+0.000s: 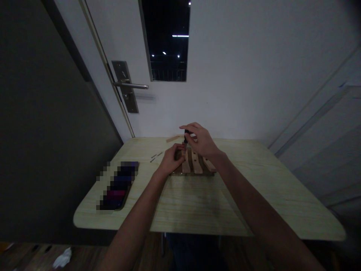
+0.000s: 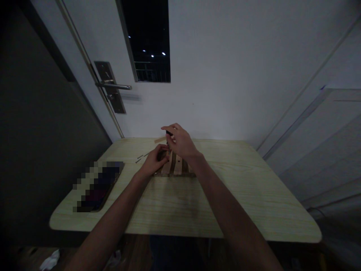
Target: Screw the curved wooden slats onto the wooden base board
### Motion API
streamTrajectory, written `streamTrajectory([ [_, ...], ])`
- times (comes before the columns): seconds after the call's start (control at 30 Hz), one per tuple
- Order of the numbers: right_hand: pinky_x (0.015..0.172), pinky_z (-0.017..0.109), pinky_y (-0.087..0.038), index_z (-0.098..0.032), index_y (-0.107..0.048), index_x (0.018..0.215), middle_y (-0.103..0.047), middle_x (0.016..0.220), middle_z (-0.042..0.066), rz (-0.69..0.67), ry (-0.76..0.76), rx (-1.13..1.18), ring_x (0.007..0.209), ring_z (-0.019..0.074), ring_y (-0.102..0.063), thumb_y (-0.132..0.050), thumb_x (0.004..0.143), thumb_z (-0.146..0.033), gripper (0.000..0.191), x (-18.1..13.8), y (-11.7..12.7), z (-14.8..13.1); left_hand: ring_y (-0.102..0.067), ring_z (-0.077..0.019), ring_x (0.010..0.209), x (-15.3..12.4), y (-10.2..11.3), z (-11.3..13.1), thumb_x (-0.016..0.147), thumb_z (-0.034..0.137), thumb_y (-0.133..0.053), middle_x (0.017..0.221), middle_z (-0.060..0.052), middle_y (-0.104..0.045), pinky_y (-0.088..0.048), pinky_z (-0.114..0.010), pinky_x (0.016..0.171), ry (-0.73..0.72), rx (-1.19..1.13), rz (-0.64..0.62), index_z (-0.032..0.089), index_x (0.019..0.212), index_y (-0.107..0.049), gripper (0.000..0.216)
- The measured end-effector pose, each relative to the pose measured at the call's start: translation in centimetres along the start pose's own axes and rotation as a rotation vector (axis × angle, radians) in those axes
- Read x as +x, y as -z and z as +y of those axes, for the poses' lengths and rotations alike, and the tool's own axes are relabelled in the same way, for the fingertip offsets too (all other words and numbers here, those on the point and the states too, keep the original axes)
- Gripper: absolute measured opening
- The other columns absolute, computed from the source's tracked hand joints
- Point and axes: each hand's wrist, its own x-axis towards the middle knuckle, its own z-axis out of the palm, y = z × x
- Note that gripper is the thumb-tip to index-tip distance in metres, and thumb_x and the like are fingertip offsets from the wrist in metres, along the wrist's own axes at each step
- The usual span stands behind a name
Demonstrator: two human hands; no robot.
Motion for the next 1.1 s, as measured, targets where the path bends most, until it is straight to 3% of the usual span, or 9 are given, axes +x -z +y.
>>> streamTrajectory([
  [0.1,0.076,0.033,-0.055,-0.019,-0.060,0.118,-0.062,0.112,0.010,-0.034,0.012,0.017,0.092,0.0171,-0.060,-0.043,0.088,-0.015,0.036,0.1,0.0,0.1,-0.063,-0.0213,0.105,0.0,0.0,-0.1,0.074,0.018,-0.058,0.110,-0.008,-0.065,-0.048,-0.037,0.095,-0.001,-0.007,-0.002,0.018,0.103,-0.054,0.029],
  [0.27,0.077,0.035,-0.054,-0.021,-0.058,0.121,-0.065,0.109,0.009,-0.003,0.007,-0.037,0.086,0.0175,-0.060,-0.046,0.088,-0.018,0.036,0.1,-0.1,0.2,-0.063,-0.0214,0.104,0.0,-0.1,-0.4,0.074,0.017,-0.059,0.111,-0.009,-0.065,-0.048,-0.038,0.096,-0.001,-0.023,-0.003,0.019,0.105,-0.053,0.031],
  [0.47,0.073,0.031,-0.053,-0.021,-0.063,0.108,-0.064,0.095,0.006,0.028,-0.005,-0.051,0.074,0.0144,-0.059,-0.050,0.089,-0.023,0.023,0.1,-0.7,0.5,-0.063,-0.0213,0.103,0.0,-0.1,-0.4,0.073,0.016,-0.059,0.111,-0.009,-0.065,-0.048,-0.037,0.094,0.004,-0.030,-0.011,0.018,0.104,-0.054,0.031],
  [0.7,0.077,0.033,-0.054,-0.018,-0.060,0.118,-0.067,0.109,0.010,-0.002,-0.036,0.007,0.086,0.0165,-0.063,-0.042,0.086,-0.013,0.038,0.1,-0.6,0.2,-0.063,-0.0213,0.103,0.0,-0.1,-0.1,0.074,0.019,-0.059,0.110,-0.008,-0.066,-0.048,-0.037,0.094,0.006,-0.024,0.003,0.019,0.104,-0.054,0.030],
  [1.1,0.078,0.034,-0.053,-0.020,-0.063,0.112,-0.066,0.098,0.007,0.033,-0.044,-0.043,0.079,0.0158,-0.061,-0.051,0.088,-0.024,0.027,0.1,-1.1,0.0,-0.063,-0.0216,0.100,0.0,-0.1,-0.1,0.073,0.018,-0.058,0.109,-0.009,-0.066,-0.048,-0.038,0.093,0.023,-0.012,-0.001,0.018,0.105,-0.053,0.033],
])
